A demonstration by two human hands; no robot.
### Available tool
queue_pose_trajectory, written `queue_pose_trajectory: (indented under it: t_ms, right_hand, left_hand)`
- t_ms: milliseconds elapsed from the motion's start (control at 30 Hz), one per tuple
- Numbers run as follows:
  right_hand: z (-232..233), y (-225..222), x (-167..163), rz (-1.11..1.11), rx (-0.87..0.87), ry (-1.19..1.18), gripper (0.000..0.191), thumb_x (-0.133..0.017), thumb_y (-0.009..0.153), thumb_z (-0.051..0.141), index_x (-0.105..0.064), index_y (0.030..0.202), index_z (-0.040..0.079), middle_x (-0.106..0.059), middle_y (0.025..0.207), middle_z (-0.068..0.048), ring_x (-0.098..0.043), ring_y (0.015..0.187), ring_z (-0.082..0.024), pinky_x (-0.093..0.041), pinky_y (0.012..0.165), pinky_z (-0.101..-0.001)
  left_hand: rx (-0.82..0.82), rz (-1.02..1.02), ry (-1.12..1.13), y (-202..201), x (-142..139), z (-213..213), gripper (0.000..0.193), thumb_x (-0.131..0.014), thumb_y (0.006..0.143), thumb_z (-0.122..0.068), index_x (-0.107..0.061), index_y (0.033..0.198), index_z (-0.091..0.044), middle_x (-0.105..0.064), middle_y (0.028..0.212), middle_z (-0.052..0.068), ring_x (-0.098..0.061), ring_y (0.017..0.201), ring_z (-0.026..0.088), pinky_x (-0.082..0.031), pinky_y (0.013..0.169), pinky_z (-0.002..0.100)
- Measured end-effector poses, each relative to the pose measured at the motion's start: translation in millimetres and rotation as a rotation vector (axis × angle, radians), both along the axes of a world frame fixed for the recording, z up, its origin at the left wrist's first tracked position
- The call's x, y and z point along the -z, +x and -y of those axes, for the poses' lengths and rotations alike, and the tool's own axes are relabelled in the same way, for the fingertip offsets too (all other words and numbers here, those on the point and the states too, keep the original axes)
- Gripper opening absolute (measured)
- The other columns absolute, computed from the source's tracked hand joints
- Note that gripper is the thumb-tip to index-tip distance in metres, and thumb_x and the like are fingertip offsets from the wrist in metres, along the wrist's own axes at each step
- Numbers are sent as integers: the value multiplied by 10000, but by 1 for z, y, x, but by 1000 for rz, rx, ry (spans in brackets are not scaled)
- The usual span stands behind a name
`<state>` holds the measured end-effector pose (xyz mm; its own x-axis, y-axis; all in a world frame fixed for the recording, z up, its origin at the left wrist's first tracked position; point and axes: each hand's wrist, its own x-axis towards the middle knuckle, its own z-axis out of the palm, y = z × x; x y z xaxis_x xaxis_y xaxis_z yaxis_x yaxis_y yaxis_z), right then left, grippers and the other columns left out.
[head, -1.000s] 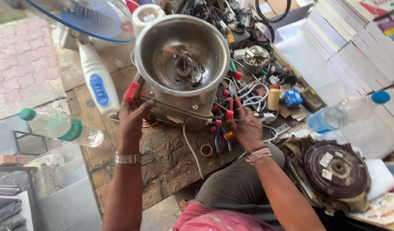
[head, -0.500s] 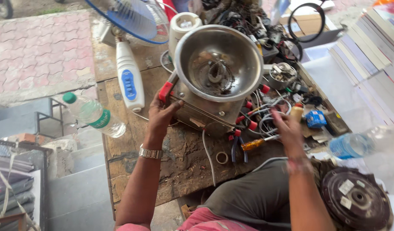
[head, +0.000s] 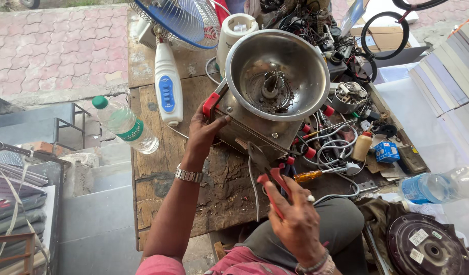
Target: The person repairs a small electric meat grinder by hand. They strip and twist wires, wrap connections with electrical tape, and use pliers and a screwdriver to secure components and tighten screws on the machine's base.
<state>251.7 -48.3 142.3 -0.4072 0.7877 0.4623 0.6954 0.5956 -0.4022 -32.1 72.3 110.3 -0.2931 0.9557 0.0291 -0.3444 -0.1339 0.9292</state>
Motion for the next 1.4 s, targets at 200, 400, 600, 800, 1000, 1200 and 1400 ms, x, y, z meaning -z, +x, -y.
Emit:
queue_pose_trajectory:
  t_ms: [200,400,600,800,1000,1200,1400]
  right_hand:
    - [-11,-12,0,84,53,118,586,-784,720,76,-713,1294,167,-578,1378,-172,-615,1015,-320,-546,824,-424]
    - [-13,-11,2,17,33,191,618,-765,733,57,-690,1333,178,-583,1414,-186,-625,1057,-304,-553,887,-406]
    - [-16,-13,8,63,71,206,680,-776,704,67,-672,1359,214,-587,1418,-164,-636,1023,-319,-560,838,-410]
    - [-15,-13,11,49,60,181,710,-740,689,24,-675,1365,229,-593,1439,-149,-646,1016,-303,-572,855,-399]
    - [-15,-12,7,78,42,193,691,-752,693,32,-669,1362,183,-570,1447,-189,-612,1044,-320,-558,868,-436]
    - [-9,-10,4,74,76,125,701,-763,669,18,-694,1346,185,-581,1417,-138,-613,1009,-361,-548,839,-442]
    - [-12,24,4,-217,-296,-126,582,-764,724,-9,-694,1277,161,-649,1430,-126,-708,1154,-262,-563,956,-381]
  left_hand:
    - [-31,-28,48,0,8,0,670,-824,821,-25,-550,1433,-46,-684,1087,31,-682,961,114,-595,859,272]
    - [-44,-83,43,2,11,-1,662,-820,825,-40,-560,1433,-46,-681,1143,37,-667,1018,124,-575,907,284]
    - [-74,-94,65,2,10,-2,683,-825,807,-38,-549,1431,-54,-677,1204,29,-656,1088,119,-566,945,279]
    - [-67,-29,59,2,13,-4,683,-833,799,-46,-545,1418,-35,-655,1165,46,-659,1037,152,-578,908,307]
    - [-83,-112,39,2,15,-3,692,-838,807,-69,-519,1421,-43,-655,1203,43,-667,1086,141,-581,930,278]
    - [-68,-69,58,3,15,-3,703,-844,804,-63,-524,1429,-30,-659,1187,50,-665,1075,151,-581,934,292]
    - [-80,-116,58,1,11,-1,643,-847,819,-60,-560,1394,-48,-666,1161,38,-665,1039,137,-584,906,288]
